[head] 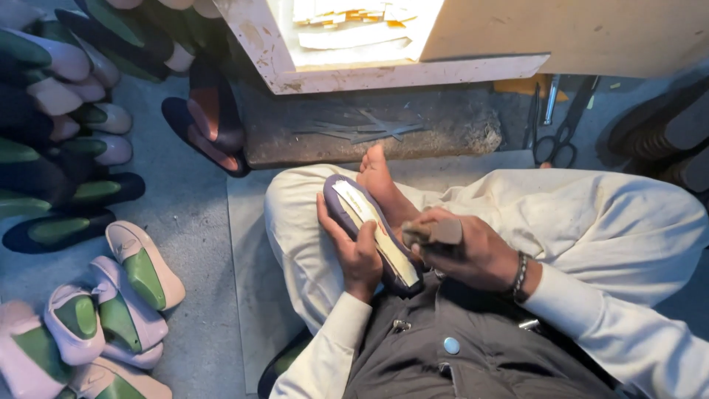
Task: The person sits on the floor and uses a hammer to tap insoles into the soles of several shoes. They repeatedly pick up shoes, insert insoles, and hammer them into place.
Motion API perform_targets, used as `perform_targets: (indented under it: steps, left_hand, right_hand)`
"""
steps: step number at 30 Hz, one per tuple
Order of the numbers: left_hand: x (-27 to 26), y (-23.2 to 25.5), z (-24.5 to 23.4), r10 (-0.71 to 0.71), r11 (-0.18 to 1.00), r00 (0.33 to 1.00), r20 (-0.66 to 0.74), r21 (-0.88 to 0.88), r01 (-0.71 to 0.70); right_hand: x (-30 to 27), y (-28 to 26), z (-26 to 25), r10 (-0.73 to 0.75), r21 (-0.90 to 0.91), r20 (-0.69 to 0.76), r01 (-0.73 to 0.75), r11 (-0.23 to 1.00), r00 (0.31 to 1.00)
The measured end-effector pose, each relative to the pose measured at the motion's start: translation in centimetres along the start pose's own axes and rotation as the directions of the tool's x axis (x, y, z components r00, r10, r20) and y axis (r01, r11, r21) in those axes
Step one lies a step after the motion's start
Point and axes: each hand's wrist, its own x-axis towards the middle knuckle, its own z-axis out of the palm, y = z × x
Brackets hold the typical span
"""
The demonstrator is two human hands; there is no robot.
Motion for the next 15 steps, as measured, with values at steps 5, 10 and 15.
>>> perform_targets:
  steps: [5,10,15]
  left_hand:
    - [-0.7,0.2,0.4,-0.089,0.994,0.995,-0.048,-0.075,0.085]
    - [-0.6,-1.1,0.7,-0.014,0.999,0.995,-0.099,-0.041,0.011]
    - [0.3,-0.8,0.9,0.092,0.989,0.985,-0.148,-0.105,-0.108]
  right_hand:
    - [-2.3,2.5,2.7,-0.022,-0.163,0.173,0.051,0.985,0.985]
    - [1.1,0.7,3.1,-0.128,-0.25,0.159,0.166,0.954,0.979]
    - [8.0,0.2,4.3,-0.158,-0.439,0.184,0.225,0.87,0.97]
